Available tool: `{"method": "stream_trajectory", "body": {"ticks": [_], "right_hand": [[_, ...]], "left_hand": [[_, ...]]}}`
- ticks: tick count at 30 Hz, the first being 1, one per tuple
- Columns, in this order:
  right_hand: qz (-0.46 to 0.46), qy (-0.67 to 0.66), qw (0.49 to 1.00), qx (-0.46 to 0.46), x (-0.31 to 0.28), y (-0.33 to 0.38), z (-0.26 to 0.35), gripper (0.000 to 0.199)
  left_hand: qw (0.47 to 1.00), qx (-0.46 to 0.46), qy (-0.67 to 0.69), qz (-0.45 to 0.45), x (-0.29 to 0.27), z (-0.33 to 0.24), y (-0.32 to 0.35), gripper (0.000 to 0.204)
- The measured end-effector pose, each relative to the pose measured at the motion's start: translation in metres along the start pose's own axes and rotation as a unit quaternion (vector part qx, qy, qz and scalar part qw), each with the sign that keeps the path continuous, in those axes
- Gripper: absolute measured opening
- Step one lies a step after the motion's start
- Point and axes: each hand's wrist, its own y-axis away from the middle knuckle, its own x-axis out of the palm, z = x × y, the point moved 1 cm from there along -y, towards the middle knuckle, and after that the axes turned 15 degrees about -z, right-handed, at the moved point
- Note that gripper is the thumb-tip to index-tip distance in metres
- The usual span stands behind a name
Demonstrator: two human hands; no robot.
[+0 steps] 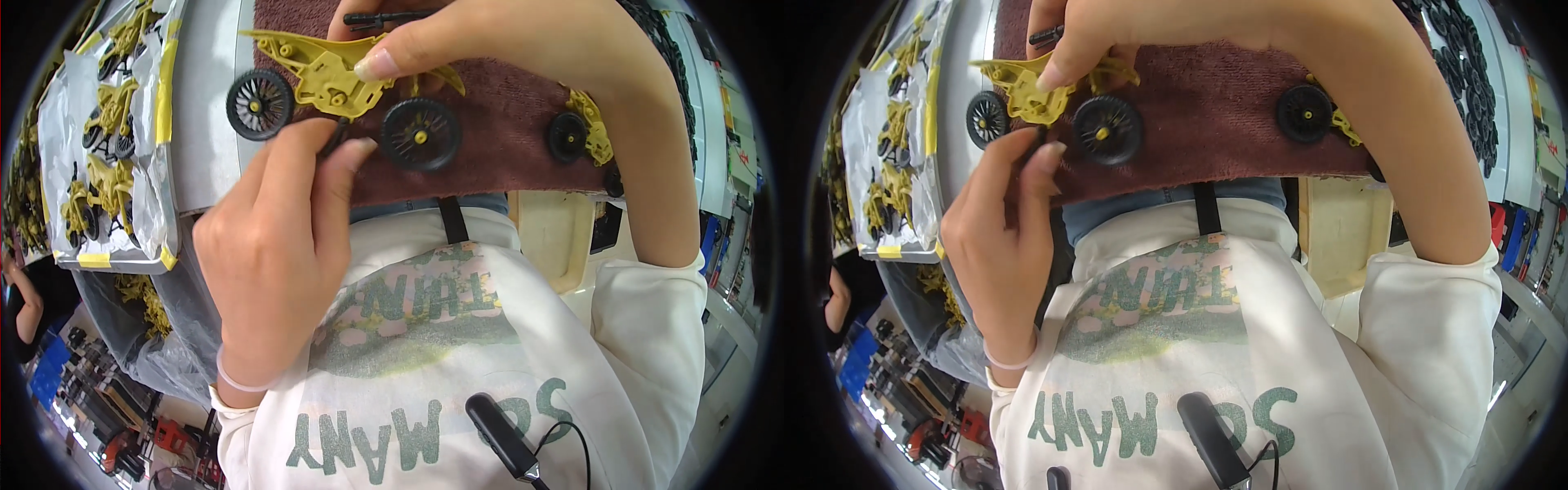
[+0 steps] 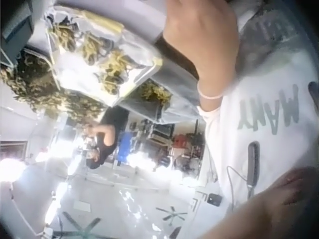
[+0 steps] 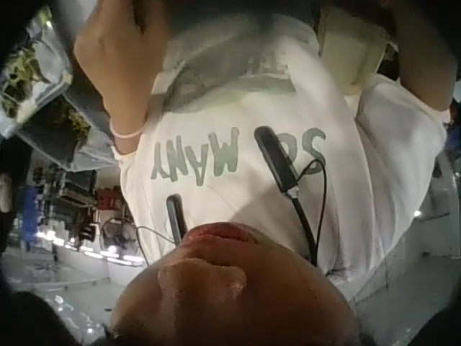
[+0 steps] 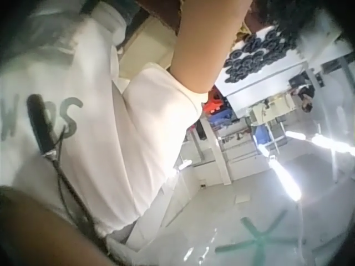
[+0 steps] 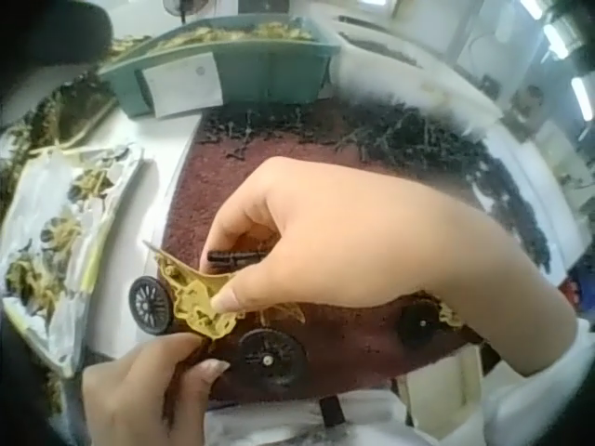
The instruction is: The person assembles toy motorcycles by attaching wheels, handlebars, and side body panels together by hand, then places the completed motorcycles onto a lined tray.
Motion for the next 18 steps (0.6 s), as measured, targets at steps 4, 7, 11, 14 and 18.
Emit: {"method": "stream_trajectory", "body": {"ticks": [4, 7, 11, 14, 18], "right_hand": [[-0.090, 0.163, 0.976, -0.111, -0.014, -0.006, -0.008, 0.030], [-0.031, 0.160, 0.969, -0.187, -0.019, -0.020, -0.015, 0.035], [-0.214, 0.204, 0.905, -0.306, -0.030, 0.010, -0.008, 0.037], [-0.220, 0.264, 0.935, -0.088, -0.051, 0.039, -0.009, 0.047], [-0.213, 0.304, 0.926, -0.063, -0.032, 0.038, -0.031, 0.079]], "left_hand": [[0.991, -0.086, 0.101, 0.034, -0.007, -0.010, 0.001, 0.016], [0.990, -0.062, 0.126, -0.009, -0.015, 0.002, -0.007, 0.016], [0.986, 0.061, 0.131, -0.081, -0.006, 0.029, -0.024, 0.025], [0.986, 0.080, 0.143, -0.039, 0.008, 0.026, -0.039, 0.037], [0.992, 0.086, 0.090, 0.013, 0.018, 0.027, -0.037, 0.045]]}}
